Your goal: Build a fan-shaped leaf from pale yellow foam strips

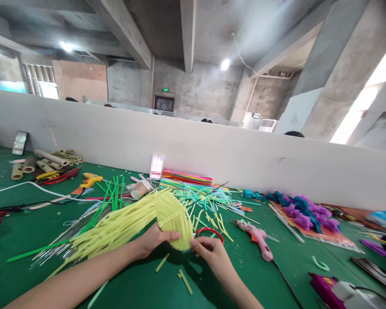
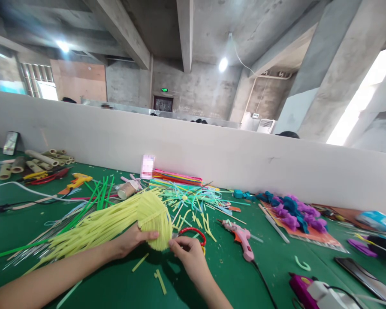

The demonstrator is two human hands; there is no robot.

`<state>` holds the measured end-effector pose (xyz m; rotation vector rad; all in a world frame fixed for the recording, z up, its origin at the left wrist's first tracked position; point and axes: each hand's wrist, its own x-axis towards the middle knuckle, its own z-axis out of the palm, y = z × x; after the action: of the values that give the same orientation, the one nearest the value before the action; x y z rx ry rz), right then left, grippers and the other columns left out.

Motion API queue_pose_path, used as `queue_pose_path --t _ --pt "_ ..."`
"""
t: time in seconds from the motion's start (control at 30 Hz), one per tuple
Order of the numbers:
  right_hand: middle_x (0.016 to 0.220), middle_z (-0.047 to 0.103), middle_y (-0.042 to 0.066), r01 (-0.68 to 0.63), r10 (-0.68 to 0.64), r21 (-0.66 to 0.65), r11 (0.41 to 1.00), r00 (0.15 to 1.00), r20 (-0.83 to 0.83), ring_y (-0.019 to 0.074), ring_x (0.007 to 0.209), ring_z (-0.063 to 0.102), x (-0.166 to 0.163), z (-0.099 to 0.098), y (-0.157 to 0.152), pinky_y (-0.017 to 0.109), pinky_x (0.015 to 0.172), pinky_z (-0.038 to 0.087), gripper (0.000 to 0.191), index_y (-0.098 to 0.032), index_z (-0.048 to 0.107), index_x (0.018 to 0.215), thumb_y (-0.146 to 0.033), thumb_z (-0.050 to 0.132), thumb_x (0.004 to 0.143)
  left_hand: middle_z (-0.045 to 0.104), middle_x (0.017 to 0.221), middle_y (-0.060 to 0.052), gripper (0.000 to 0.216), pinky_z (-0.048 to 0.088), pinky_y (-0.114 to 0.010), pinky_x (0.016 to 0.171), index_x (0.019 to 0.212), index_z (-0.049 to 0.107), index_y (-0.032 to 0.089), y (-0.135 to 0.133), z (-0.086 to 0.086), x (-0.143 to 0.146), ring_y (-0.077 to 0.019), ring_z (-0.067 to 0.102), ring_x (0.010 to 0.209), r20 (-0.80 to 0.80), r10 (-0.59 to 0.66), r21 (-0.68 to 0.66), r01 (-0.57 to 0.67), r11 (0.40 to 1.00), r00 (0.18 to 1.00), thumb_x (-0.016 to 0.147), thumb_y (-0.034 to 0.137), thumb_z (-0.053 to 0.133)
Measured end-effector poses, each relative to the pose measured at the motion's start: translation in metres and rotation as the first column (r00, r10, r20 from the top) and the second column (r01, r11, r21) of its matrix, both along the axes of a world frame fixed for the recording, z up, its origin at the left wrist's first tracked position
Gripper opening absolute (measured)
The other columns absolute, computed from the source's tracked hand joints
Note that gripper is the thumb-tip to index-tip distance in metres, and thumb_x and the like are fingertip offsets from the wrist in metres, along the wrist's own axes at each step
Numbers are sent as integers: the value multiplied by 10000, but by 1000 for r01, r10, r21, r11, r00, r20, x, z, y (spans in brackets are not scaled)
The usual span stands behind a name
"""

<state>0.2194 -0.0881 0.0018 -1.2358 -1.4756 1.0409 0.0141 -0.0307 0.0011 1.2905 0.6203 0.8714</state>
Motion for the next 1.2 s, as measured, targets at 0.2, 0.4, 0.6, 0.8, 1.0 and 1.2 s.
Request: queue_pose_path --t 0.2,0.4,0.6,0.8,1.0,1.2 --pt "699 663 47 51 -51 -29 998 999 10 182 632 593 0 2 1 276 571 484 431 -151 719 804 -576 681 743 732 924 -78 414 530 -326 691 1015 693 134 -1 5 0 -235 654 813 -31 61 41 -60 997 998 696 379 790" --pt "849 597 46 389 -495 480 786 862 110 192 741 570 1 10 -7 289 618 485 246 -209 598 925 -427 658 827 732 946 -88 451 521 -291 601 1051 672 129 -3 -2 6 -225 655 784 -57 140 77 -135 988 989 710 403 781" --pt "896 627 64 152 -440 709 688 865 241 217 899 578 4 16 -12 334 768 484 161 -224 637 881 -241 493 951 730 935 -100 441 520 -278 588 1036 686 118 -11 -5 9 -216 651 764 -97 119 114 -108 988 988 726 421 767" --pt "1029 656 77 76 -510 736 672 769 386 246 970 555 0 11 -9 393 835 474 205 -238 643 1106 -225 574 914 723 996 -117 471 528 -290 616 1087 681 115 -18 -2 12 -228 651 797 -94 92 129 -80 989 991 735 419 757" --pt "995 693 62 38 -539 743 668 713 448 238 900 570 -4 8 -8 395 800 468 229 -226 641 1097 -150 555 899 717 943 -98 459 518 -268 596 1067 677 117 -19 -7 15 -195 629 746 -97 122 138 -108 985 988 719 400 775" --pt "945 694 52 14 -526 734 679 707 473 243 885 569 -5 7 -8 397 764 449 201 -215 633 1046 -135 555 880 686 805 -58 437 503 -251 548 988 684 114 -22 -7 17 -156 585 643 -104 138 123 -125 985 985 693 417 789"
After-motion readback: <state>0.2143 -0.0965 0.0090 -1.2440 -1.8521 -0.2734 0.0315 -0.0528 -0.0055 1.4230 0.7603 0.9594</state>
